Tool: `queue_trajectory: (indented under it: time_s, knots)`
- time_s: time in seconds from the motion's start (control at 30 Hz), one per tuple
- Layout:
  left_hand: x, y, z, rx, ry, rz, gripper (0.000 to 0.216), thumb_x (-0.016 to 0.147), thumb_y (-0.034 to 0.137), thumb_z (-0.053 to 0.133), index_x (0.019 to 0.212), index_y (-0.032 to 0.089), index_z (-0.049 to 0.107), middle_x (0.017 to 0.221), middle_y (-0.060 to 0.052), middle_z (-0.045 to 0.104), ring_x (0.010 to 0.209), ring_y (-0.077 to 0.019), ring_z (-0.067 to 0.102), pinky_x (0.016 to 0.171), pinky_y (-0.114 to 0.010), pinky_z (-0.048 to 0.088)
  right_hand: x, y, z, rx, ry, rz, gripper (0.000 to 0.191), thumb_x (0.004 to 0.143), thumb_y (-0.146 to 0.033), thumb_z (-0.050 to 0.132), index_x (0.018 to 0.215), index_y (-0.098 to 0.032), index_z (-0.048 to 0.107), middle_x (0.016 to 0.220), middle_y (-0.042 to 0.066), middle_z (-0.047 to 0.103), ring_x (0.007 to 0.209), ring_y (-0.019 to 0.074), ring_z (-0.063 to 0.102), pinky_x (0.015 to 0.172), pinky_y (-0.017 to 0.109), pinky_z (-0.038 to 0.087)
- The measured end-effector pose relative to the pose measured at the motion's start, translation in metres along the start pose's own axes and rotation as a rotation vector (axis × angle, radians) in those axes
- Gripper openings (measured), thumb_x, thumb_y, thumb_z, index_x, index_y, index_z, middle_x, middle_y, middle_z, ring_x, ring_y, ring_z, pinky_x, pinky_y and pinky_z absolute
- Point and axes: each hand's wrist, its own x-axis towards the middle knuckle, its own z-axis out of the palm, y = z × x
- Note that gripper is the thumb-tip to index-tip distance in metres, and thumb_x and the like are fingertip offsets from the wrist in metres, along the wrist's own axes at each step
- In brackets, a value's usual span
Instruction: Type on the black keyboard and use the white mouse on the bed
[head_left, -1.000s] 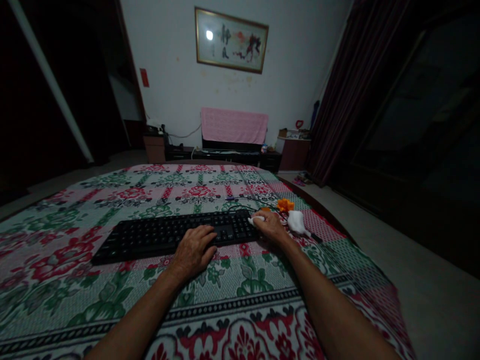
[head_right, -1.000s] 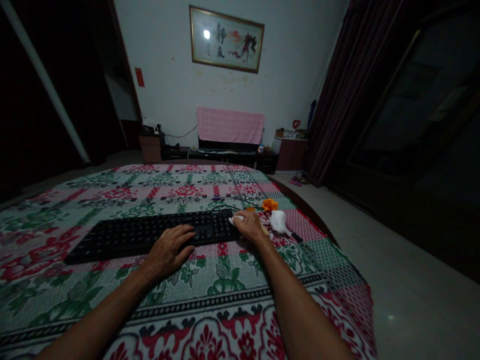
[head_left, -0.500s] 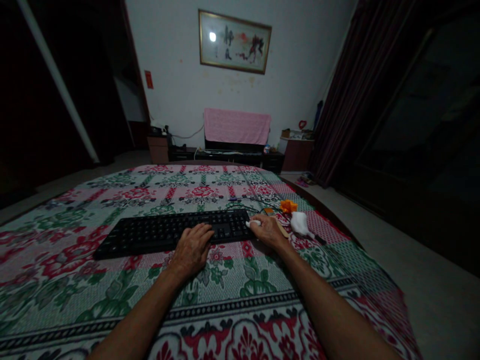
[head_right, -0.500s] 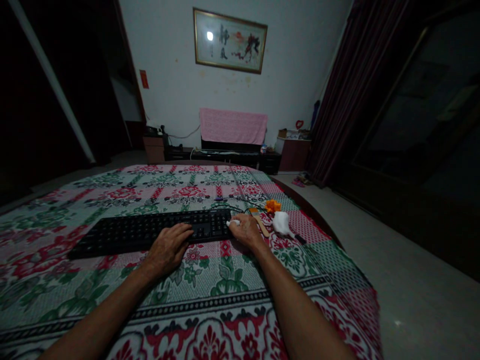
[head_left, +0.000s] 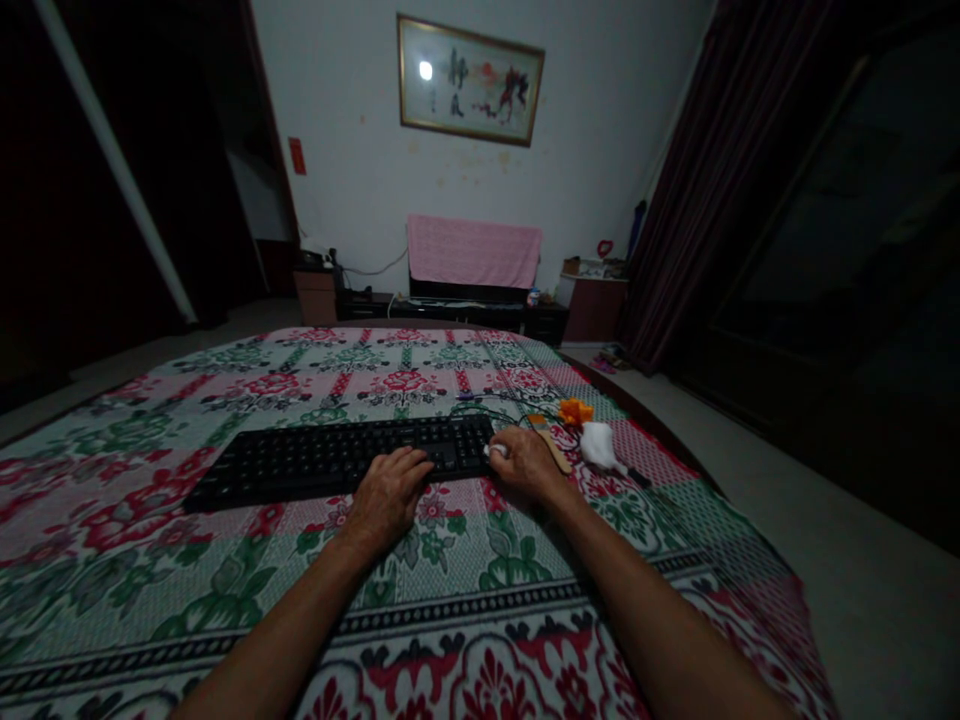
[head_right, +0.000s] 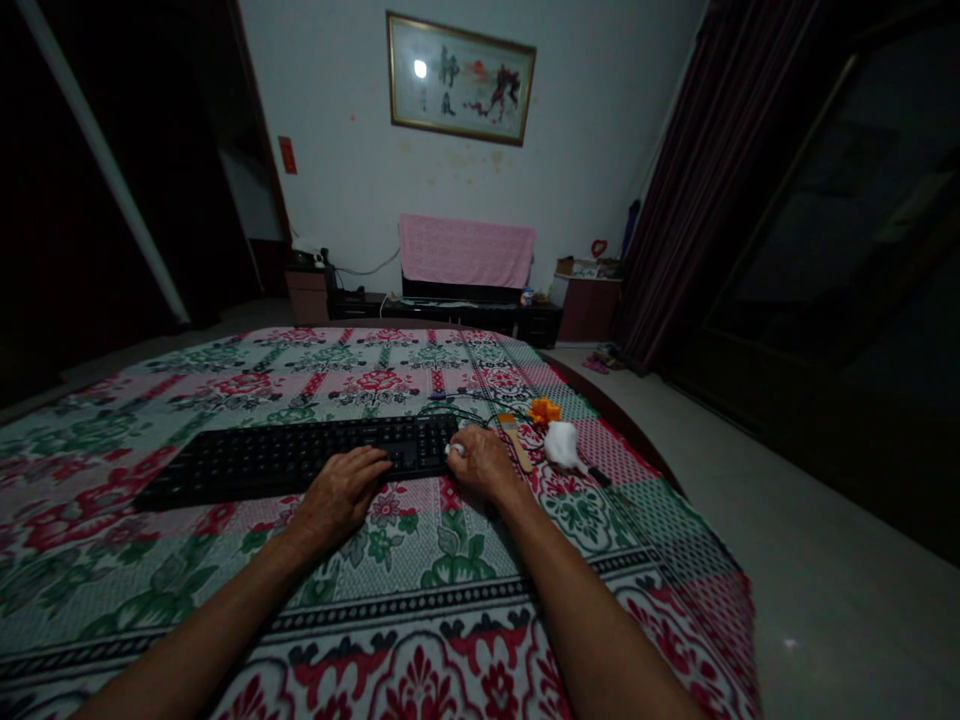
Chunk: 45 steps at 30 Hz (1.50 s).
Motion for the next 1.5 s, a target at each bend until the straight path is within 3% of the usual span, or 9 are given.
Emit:
queue_trajectory:
  time_s: [0.2, 0.3, 0.4, 0.67, 0.83, 1.13, 1.37, 1.5]
  knots:
    - [0.000, 0.000, 0.002, -0.017, 0.044, 0.007, 0.025, 0.087, 0.016, 0.048, 0.107, 0.018, 0.063, 0.113, -0.009, 0.066, 0.109, -0.0230, 0.057, 0.087, -0.040, 0.046, -0.001, -0.004, -0.009, -0.010, -0.079, 0.031, 0.018, 0.071, -0.022, 0.055, 0.075, -0.018, 0.071, 0.075, 0.004, 0.069, 0.068, 0.0171, 0.059, 0.063, 0.025, 0.038]
    - [-0.001, 0.000, 0.003, -0.015, 0.057, 0.004, 0.025, 0.088, 0.017, 0.048, 0.107, 0.019, 0.063, 0.113, -0.009, 0.066, 0.108, -0.0227, 0.057, 0.088, -0.040, 0.046, -0.002, 0.001, -0.008, 0.105, -0.019, 0.086, 0.016, 0.071, -0.022, 0.054, 0.072, -0.019, 0.070, 0.072, 0.002, 0.068, 0.066, 0.0155, 0.059, 0.061, 0.023, 0.038]
    - [-0.001, 0.000, 0.003, -0.022, 0.049, -0.001, 0.026, 0.088, 0.017, 0.047, 0.107, 0.020, 0.064, 0.114, -0.008, 0.066, 0.109, -0.0225, 0.057, 0.088, -0.040, 0.046, -0.002, 0.005, -0.004, 0.149, 0.065, 0.047, 0.016, 0.074, -0.022, 0.054, 0.074, -0.019, 0.070, 0.074, 0.002, 0.068, 0.068, 0.0149, 0.058, 0.063, 0.023, 0.039]
    - [0.000, -0.001, 0.003, -0.013, 0.033, -0.006, 0.026, 0.087, 0.015, 0.048, 0.107, 0.019, 0.064, 0.114, -0.009, 0.066, 0.109, -0.0234, 0.056, 0.087, -0.041, 0.046, -0.002, 0.007, 0.008, -0.019, 0.118, -0.120, 0.012, 0.068, -0.016, 0.055, 0.068, -0.019, 0.066, 0.068, 0.002, 0.064, 0.065, 0.0154, 0.053, 0.067, 0.027, 0.036]
    - [0.000, -0.001, 0.002, -0.031, 0.019, -0.021, 0.025, 0.086, 0.018, 0.050, 0.106, 0.019, 0.065, 0.113, -0.009, 0.066, 0.108, -0.0241, 0.057, 0.086, -0.041, 0.046, -0.013, 0.008, 0.011, -0.055, 0.169, -0.177, 0.014, 0.075, -0.016, 0.052, 0.075, -0.018, 0.066, 0.074, 0.004, 0.061, 0.073, 0.0170, 0.052, 0.075, 0.029, 0.035]
    - [0.001, -0.002, 0.003, -0.057, -0.015, -0.031, 0.026, 0.086, 0.019, 0.049, 0.106, 0.019, 0.066, 0.115, -0.009, 0.066, 0.109, -0.0249, 0.057, 0.085, -0.041, 0.045, -0.025, 0.007, 0.012, -0.093, 0.212, -0.175, 0.014, 0.076, -0.017, 0.053, 0.077, -0.019, 0.067, 0.069, 0.002, 0.054, 0.072, 0.0173, 0.047, 0.076, 0.031, 0.033]
    - [0.002, 0.001, -0.001, -0.048, -0.021, -0.036, 0.027, 0.086, 0.019, 0.049, 0.107, 0.019, 0.066, 0.114, -0.010, 0.066, 0.108, -0.0254, 0.057, 0.085, -0.041, 0.045, -0.027, 0.007, 0.012, -0.048, 0.212, -0.166, 0.013, 0.071, -0.016, 0.053, 0.074, -0.019, 0.065, 0.068, 0.002, 0.058, 0.071, 0.0178, 0.049, 0.077, 0.031, 0.035]
    - [0.001, 0.001, -0.002, -0.039, -0.028, -0.045, 0.027, 0.087, 0.019, 0.048, 0.107, 0.018, 0.066, 0.116, -0.009, 0.065, 0.110, -0.0250, 0.056, 0.088, -0.041, 0.045, -0.028, 0.008, 0.012, -0.020, 0.278, -0.153, 0.013, 0.072, -0.016, 0.051, 0.071, -0.019, 0.064, 0.066, 0.002, 0.057, 0.070, 0.0176, 0.049, 0.077, 0.031, 0.036]
